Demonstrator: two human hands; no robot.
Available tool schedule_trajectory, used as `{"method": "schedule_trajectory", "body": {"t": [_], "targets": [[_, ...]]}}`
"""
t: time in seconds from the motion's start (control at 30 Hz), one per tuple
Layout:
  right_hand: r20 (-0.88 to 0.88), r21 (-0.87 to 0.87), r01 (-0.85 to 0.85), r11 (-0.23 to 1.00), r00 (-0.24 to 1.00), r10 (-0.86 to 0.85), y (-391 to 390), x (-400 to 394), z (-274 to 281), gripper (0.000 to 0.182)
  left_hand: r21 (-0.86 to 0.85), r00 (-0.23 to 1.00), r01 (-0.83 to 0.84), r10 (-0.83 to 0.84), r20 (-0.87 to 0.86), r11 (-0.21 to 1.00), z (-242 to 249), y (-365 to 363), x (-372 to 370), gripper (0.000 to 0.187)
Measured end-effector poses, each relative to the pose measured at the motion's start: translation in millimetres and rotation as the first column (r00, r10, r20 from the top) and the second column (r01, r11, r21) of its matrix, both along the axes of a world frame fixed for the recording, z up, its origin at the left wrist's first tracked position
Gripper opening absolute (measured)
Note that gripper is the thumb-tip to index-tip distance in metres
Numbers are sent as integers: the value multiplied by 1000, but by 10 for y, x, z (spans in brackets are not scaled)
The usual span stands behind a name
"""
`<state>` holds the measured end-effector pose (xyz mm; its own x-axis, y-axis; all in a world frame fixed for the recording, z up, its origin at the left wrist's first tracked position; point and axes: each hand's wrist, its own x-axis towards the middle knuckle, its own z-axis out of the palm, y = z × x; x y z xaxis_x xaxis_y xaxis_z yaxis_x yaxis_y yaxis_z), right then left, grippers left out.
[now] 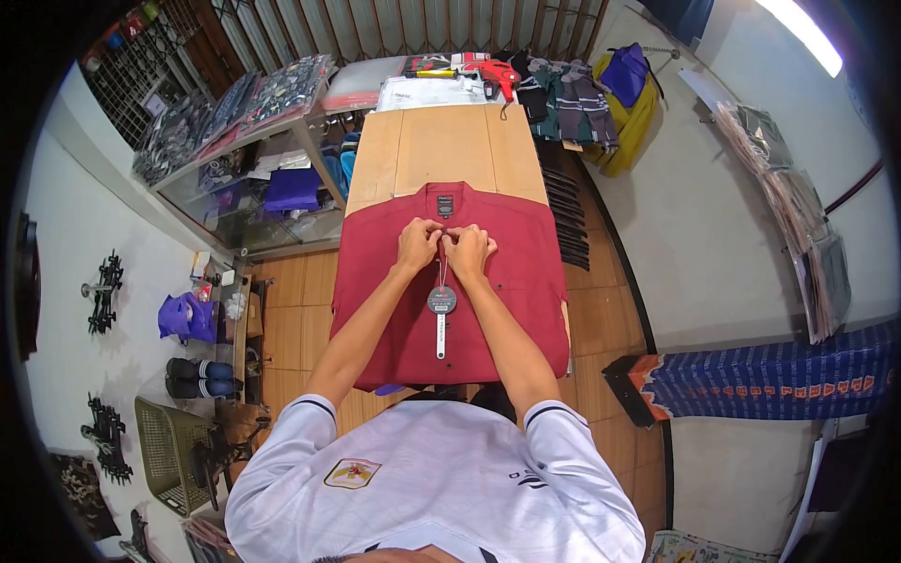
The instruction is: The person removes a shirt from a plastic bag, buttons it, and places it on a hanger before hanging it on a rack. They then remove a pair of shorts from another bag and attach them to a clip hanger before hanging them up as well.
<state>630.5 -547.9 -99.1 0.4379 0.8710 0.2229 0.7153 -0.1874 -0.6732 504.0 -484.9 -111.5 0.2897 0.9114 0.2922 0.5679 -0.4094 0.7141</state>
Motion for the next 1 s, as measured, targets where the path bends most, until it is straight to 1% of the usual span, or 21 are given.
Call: {"method": "schedule_trajectory", "body": {"t": [0.1,0.2,0.33,0.4,0.5,0.6,0.77,0.87,1.0], "targets": [[-47,9,9,1000,999,-9,35,-4,0,15,-54,998,-23,19,-60,998,-14,66,18,16],[-59,39,46,998,997,-43,84,-17,-66,15,-183,998,2,-14,-63,983,30,125,8,16],[-31,34,91,995,995,-90,118,-62,-116,15,-204,999,8,-16,-41,979,38,131,-5,15],[-5,10,99,995,995,-99,131,-89,-119,14,-211,999,13,-21,-39,977,27,140,-7,15],[15,-44,103,994,995,-102,128,-120,-78,15,-177,998,-5,-5,-59,984,0,129,-2,15],[9,-60,121,991,993,-121,134,-140,-52,16,-76,999,-14,10,-51,997,-12,75,-6,16],[12,-37,203,978,979,-203,203,-184,-138,15,-112,1000,-1,-2,-24,994,22,28,-2,16],[-19,-64,200,978,979,-202,205,-185,-129,17,-129,1000,-1,-2,-20,992,90,-16,-4,17],[-89,-5,125,992,988,-125,159,-117,-163,12,-124,1000,-22,20,-16,992,28,7,-13,18]]}}
